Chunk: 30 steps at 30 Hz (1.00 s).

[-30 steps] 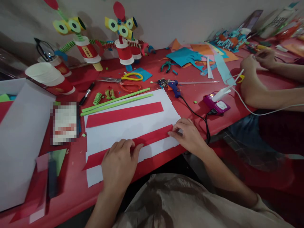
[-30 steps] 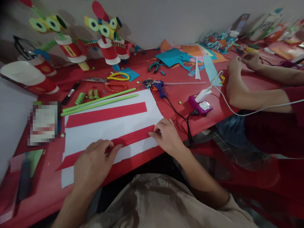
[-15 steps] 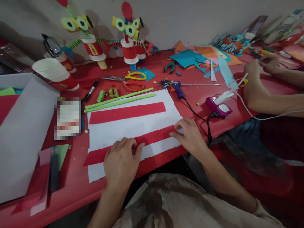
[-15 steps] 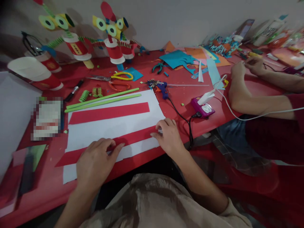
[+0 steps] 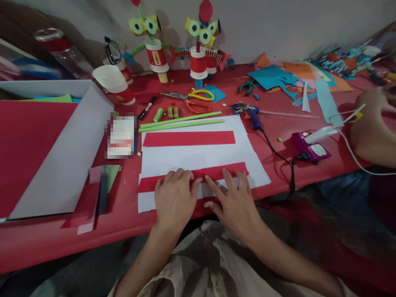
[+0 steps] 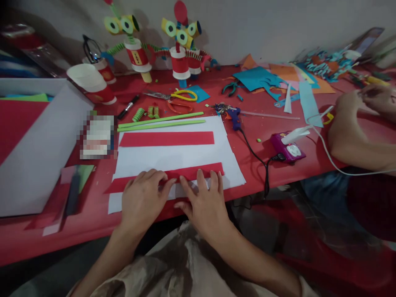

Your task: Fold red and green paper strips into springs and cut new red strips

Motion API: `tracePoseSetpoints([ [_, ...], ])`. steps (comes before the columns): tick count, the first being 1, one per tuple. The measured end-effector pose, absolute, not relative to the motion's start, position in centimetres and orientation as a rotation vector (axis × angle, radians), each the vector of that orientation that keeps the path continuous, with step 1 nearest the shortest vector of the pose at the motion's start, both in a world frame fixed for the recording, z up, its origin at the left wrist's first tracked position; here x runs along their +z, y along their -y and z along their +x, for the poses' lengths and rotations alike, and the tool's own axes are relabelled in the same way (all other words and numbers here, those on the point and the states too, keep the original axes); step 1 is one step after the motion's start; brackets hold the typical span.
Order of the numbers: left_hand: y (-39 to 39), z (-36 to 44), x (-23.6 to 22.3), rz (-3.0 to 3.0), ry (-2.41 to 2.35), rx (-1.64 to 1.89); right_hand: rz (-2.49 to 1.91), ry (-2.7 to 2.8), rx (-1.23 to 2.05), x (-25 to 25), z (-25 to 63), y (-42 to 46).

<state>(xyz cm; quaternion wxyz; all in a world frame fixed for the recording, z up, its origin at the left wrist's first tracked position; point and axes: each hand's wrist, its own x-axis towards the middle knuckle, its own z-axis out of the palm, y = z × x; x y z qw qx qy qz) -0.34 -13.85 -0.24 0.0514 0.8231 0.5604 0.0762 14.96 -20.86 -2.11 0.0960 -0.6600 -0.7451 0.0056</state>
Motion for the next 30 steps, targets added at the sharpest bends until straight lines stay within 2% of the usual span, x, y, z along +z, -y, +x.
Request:
tracePoseSetpoints([
  [13,13.2,-5.9,-0.4,2.381,-1.796,0.253,-1.95,2.234,-0.04,-2.4,14.8,20.5],
  [24,12.4,-8.4,-1.1,2.17,-1.613,0.563,-1.957,2.259,-0.095,-2.4,15.0,20.6],
  [30,12.9,-8.9,-1.4,2.105,-1.684,0.657,-1.925,2.265,-0.128,-2.4,15.0,20.5],
])
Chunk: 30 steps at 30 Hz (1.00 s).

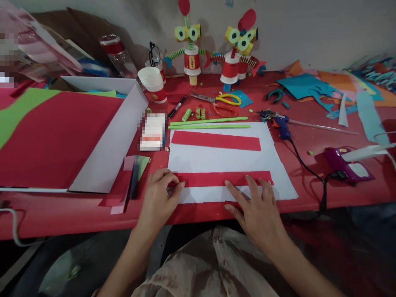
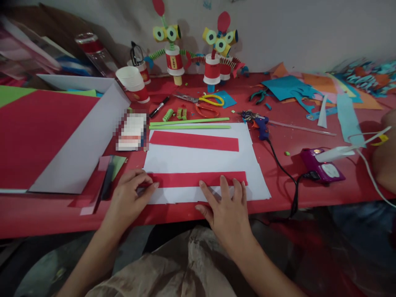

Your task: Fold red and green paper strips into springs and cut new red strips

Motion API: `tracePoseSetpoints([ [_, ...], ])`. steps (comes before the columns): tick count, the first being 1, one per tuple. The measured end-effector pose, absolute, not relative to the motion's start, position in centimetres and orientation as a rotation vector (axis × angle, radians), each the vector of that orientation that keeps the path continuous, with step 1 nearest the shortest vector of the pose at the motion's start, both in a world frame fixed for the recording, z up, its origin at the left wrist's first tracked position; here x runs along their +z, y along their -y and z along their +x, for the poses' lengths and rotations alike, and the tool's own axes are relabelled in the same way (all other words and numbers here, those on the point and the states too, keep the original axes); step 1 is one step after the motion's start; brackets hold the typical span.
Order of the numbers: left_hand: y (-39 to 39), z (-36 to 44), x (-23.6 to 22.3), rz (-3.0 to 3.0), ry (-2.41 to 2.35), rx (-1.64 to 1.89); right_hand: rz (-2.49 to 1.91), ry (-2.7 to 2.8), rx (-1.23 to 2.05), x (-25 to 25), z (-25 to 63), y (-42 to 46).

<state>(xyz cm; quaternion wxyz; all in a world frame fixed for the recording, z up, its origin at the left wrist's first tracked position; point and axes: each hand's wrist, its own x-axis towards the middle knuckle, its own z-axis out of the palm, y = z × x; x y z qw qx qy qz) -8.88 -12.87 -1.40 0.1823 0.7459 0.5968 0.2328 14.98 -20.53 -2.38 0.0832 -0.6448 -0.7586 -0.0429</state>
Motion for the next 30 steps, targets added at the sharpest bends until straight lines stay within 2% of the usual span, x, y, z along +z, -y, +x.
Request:
tracePoseSetpoints([
  [24,13.7,-9.9,-2.5,1.974,-1.862,0.919,-1.96,2.294,-0.217,-2.4,15.0,20.6],
  [28,15.6,-8.3,-2.5,2.129,-1.99,1.31,-1.974,2.301,-0.266,-2.4,15.0,20.7],
  [30,16.8,-6.2,-2.2,2.444,-1.591,1.401,-1.973,2.308,-0.274,-2.3,14.9,20.7],
])
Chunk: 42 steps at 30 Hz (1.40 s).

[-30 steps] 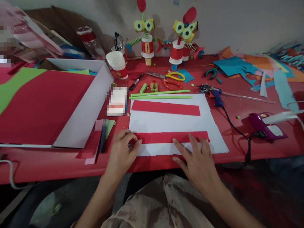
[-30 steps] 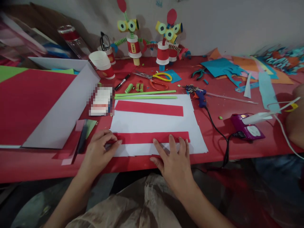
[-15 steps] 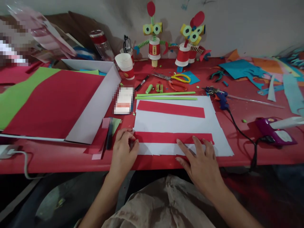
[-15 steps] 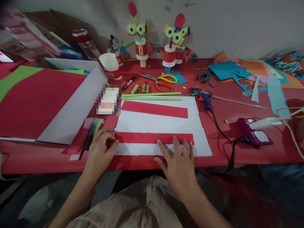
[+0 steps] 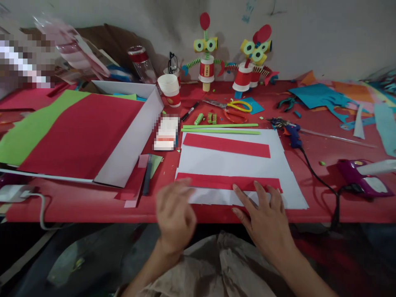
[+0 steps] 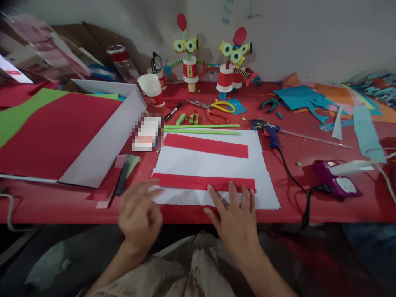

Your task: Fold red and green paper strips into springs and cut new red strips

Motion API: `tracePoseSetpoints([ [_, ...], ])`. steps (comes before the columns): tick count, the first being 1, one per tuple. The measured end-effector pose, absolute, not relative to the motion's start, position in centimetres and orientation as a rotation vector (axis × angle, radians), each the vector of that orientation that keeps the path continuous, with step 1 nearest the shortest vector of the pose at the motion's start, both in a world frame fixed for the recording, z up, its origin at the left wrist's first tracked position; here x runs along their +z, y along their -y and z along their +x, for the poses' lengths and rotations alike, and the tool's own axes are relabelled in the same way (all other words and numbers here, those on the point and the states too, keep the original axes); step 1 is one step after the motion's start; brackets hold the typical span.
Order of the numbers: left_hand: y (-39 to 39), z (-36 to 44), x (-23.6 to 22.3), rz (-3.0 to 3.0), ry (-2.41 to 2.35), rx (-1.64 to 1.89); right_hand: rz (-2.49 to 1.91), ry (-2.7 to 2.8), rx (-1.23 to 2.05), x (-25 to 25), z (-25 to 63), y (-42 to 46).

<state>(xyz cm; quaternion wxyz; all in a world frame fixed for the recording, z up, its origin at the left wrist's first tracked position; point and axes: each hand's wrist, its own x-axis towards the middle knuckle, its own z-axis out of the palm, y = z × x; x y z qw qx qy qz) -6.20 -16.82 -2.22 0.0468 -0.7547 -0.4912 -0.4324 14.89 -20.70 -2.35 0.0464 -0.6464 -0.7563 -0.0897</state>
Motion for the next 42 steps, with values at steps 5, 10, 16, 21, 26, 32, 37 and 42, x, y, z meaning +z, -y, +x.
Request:
tracePoseSetpoints([
  [5,18.4,-1.2,-2.5,-2.814,1.444,-0.657,-1.965,2.327,-0.245,-2.1,14.9,20.7],
  [10,18.4,-1.2,-3.2,-2.796,1.499,-0.517,-1.853,2.262,-0.193,-1.9,17.9,20.9],
  [16,18.0,-0.5,-1.7,-2.657,1.586,-0.655,-1.823,2.079,-0.193,-1.9,20.3,21.1],
  [21,15.5,3.0,-1.6,-2.958,1.5,-0.567,-1.821,2.069,-0.075,-1.8,19.8,20.3],
  [26,14.1,4.1,-1.5,-2.991,1.673,-0.424,-1.735,2.011,0.316,-1.1,22.6,16.6],
  [32,14.5,4.1,-1.7,-2.925,1.652,-0.498,-1.743,2.13,0.696,0.1,23.8,13.9],
  [37,14.7,4.1,-2.4,-2.89,1.548,-0.574,-1.544,2.086,0.657,-0.5,24.4,14.1],
  [42,15.1,3.9,-3.0,-2.831,1.395,-0.56,-1.254,2.22,0.49,-1.3,25.9,14.9],
])
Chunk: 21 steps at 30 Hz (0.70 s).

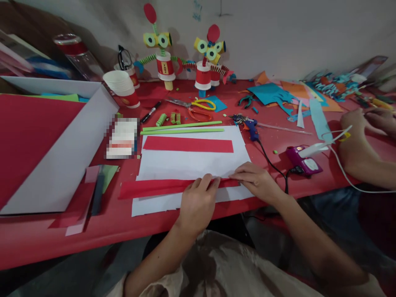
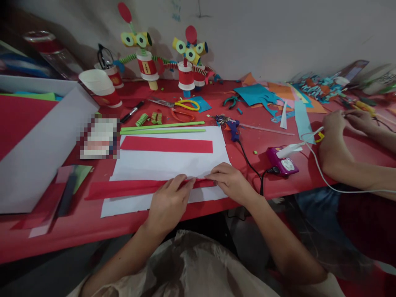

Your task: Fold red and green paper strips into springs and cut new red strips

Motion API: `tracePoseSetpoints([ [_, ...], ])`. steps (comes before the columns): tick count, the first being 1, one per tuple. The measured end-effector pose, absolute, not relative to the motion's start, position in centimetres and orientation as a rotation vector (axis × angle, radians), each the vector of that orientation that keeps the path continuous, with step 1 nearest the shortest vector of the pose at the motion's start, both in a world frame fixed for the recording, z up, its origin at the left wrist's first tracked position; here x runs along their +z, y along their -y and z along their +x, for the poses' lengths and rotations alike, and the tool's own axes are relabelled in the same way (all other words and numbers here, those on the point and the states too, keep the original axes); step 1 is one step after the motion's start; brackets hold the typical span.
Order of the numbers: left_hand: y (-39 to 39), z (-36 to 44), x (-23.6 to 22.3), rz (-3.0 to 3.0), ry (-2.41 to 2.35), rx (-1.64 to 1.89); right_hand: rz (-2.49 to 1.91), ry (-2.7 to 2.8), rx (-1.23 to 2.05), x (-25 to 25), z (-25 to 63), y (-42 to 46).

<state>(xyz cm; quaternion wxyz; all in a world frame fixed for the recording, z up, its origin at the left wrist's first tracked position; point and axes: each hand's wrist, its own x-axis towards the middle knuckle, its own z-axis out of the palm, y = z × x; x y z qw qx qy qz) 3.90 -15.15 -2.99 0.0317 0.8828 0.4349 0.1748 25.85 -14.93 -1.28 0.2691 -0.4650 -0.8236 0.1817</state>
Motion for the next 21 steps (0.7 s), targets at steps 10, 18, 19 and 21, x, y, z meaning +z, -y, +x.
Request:
tracePoseSetpoints([
  [10,15.2,4.0,-3.0,2.724,-1.279,0.579,-1.255,2.504,0.078,-1.9,26.5,16.3],
  [18,15.2,4.2,-3.0,2.736,-1.256,0.545,-1.35,2.399,0.128,-1.8,26.3,16.6],
  [19,15.1,4.2,-3.0,2.733,-1.253,0.542,-1.351,2.374,0.169,-1.7,26.4,16.3],
  [21,15.1,4.2,-2.9,2.724,-1.251,0.526,-1.339,2.359,0.247,-1.4,26.4,15.7],
])
